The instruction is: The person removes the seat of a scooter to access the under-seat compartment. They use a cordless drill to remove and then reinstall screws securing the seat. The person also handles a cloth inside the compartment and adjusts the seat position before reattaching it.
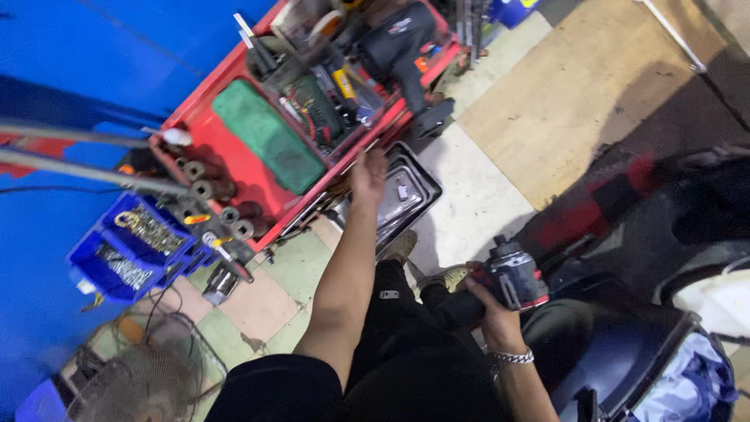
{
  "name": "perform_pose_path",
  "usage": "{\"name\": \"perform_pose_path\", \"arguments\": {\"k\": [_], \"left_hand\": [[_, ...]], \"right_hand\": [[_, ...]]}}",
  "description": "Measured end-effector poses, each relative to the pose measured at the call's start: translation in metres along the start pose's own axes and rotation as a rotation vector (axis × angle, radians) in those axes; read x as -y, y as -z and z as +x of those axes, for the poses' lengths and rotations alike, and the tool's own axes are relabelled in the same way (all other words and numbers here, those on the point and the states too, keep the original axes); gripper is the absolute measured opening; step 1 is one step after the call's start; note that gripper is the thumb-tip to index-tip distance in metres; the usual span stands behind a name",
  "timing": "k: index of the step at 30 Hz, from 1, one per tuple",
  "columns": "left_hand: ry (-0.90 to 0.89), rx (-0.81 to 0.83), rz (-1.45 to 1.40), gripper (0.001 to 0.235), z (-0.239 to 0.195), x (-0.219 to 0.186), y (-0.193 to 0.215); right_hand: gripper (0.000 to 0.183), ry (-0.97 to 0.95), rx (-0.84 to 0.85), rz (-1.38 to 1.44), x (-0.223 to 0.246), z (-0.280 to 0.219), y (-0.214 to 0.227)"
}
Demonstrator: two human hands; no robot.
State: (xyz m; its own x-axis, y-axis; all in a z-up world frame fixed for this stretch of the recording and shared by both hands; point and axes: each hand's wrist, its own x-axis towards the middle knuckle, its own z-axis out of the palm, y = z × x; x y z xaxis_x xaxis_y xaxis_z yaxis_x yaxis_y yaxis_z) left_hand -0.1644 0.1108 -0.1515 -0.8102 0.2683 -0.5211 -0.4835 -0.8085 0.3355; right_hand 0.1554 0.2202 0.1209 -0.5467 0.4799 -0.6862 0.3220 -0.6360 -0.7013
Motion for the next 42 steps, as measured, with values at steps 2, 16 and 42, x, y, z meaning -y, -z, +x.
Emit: {"name": "perform_pose_path", "arguments": {"k": [2, 16, 42], "left_hand": [[-0.003, -0.229, -0.102, 0.03, 0.017, 0.009, 0.0], [-0.182, -0.468, -0.101, 0.019, 0.032, 0.005, -0.011], [0.288, 0.658, 0.817, 0.014, -0.272, -0.007, -0.201]], "right_hand": [[0.033, 0.027, 0.008, 0.002, -0.001, -0.004, 0.004], [0.025, 0.09, -0.047, 0.114, -0.01, -0.022, 0.023], [0.035, 0.149, 0.34, 0.045, 0.03, -0.037, 0.031]]}}
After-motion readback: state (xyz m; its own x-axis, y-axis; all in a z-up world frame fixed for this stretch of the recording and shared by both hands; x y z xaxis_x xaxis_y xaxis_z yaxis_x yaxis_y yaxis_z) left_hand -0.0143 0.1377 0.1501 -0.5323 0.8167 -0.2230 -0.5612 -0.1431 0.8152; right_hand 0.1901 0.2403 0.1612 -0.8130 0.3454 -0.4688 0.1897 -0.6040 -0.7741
